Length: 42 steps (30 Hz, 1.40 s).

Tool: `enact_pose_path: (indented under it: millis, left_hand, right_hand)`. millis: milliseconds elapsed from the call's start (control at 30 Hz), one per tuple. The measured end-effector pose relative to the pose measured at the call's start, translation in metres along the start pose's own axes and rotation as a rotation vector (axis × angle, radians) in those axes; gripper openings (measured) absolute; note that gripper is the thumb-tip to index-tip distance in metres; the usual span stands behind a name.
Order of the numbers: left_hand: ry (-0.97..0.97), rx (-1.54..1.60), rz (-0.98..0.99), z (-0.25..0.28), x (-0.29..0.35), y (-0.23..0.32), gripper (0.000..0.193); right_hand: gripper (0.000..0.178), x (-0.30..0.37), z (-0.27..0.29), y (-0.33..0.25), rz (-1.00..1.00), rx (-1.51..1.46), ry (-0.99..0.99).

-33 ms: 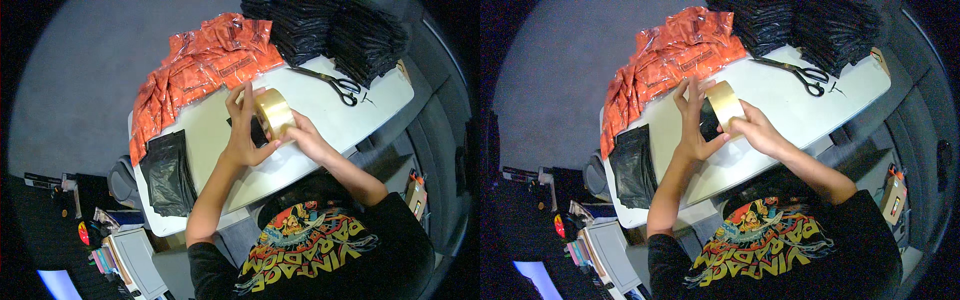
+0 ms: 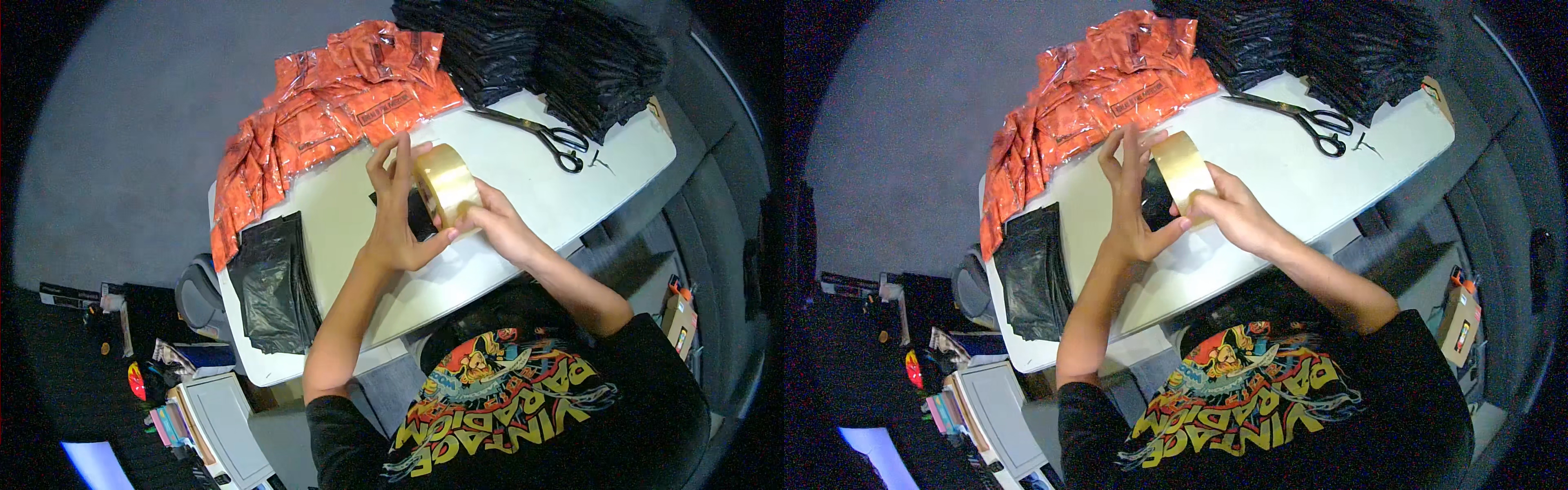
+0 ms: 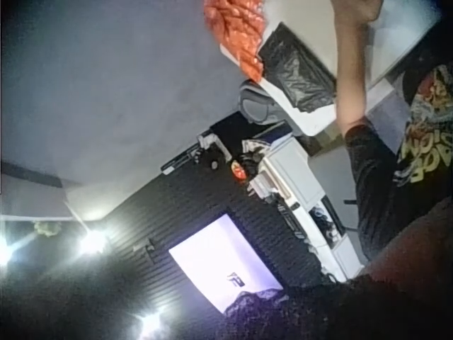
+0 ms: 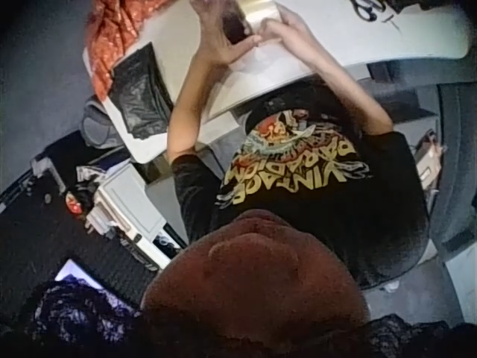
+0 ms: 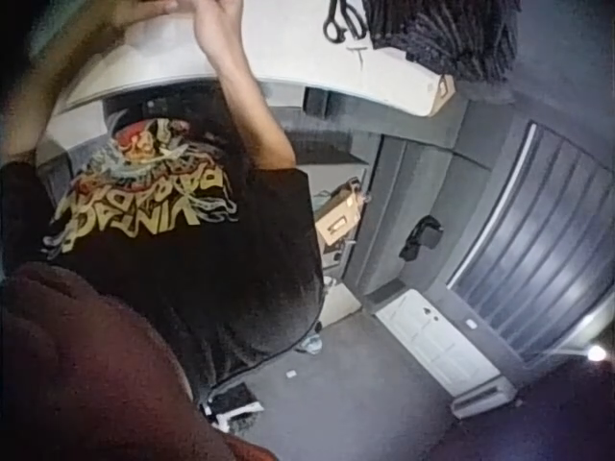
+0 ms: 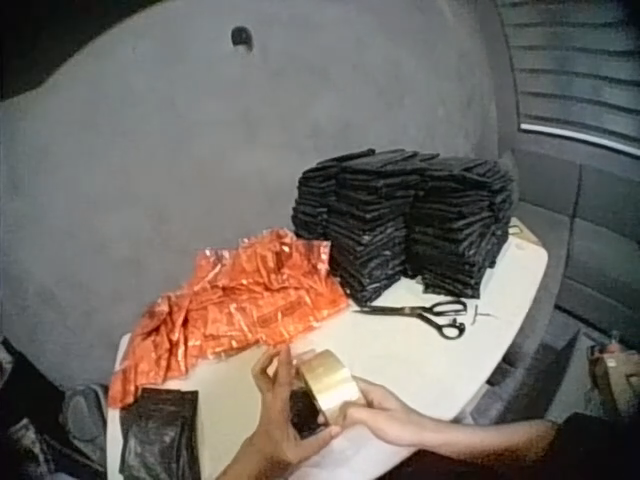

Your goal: The recorder is putting items into small black plastic bags and sealing them with tape.

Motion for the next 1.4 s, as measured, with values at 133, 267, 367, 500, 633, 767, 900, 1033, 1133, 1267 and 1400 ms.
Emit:
enact_pose_path:
  millis: [133, 267, 367, 500, 633, 767, 900, 1033, 1133, 1267, 1400]
  left_hand:
    - [-0.010, -0.026, 0.037, 0.004, 0.002, -0.005, 0.125]
    - [0.013, -0.035, -0.008, 0.001, 0.001, -0.005, 0.128]
    - [0.019, -0.166, -0.036, -0.006, 0.000, 0.006, 0.129]
    - [0.010, -0.205, -0.051, -0.020, 0.004, 0.013, 0.133]
    - [-0.005, -0.221, -0.129, -0.025, 0.005, 0.020, 0.131]
    - [-0.008, -0.252, -0.124, -0.026, 0.006, 0.023, 0.130]
    - [-0.043, -0.298, -0.095, -0.028, 0.004, 0.027, 0.130]
    - [-0.023, -0.239, -0.105, -0.027, 0.006, 0.026, 0.130]
    - [-0.023, -0.206, -0.109, -0.027, 0.004, 0.027, 0.127]
    - [-0.017, -0.145, -0.123, -0.024, 0.003, 0.025, 0.124]
    - [-0.009, -0.126, -0.106, -0.022, 0.002, 0.023, 0.123]
  right_hand:
    - [0.052, -0.001, -0.003, -0.002, -0.051, -0.031, 0.046]
    - [0.050, -0.003, -0.003, -0.006, -0.096, -0.029, 0.069]
    - [0.044, -0.002, 0.005, -0.007, -0.137, -0.035, 0.081]
    - [0.036, 0.002, 0.016, -0.001, -0.169, -0.106, 0.048]
    - [0.037, 0.005, 0.020, 0.002, -0.161, -0.061, 0.017]
    - [0.038, 0.009, 0.020, 0.004, -0.190, -0.097, 0.051]
    - [0.041, 0.012, 0.021, 0.008, -0.185, -0.096, 0.090]
    - [0.042, 0.012, 0.018, 0.008, -0.152, -0.098, 0.070]
    - [0.042, 0.014, 0.019, 0.007, -0.096, -0.059, 0.121]
    - [0.045, 0.012, 0.020, 0.010, -0.102, -0.098, 0.026]
    - [0.045, 0.014, 0.014, -0.001, -0.161, -0.229, 0.075]
Point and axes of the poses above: each hand's wrist, its own x-axis away from the middle knuckle, its own z-axis out of the back of the hand, y = z × x, the point moved 5 cm from there along -x, towards the middle knuckle, and after that the axes turned 10 degrees about x, right-handed, at the moved point
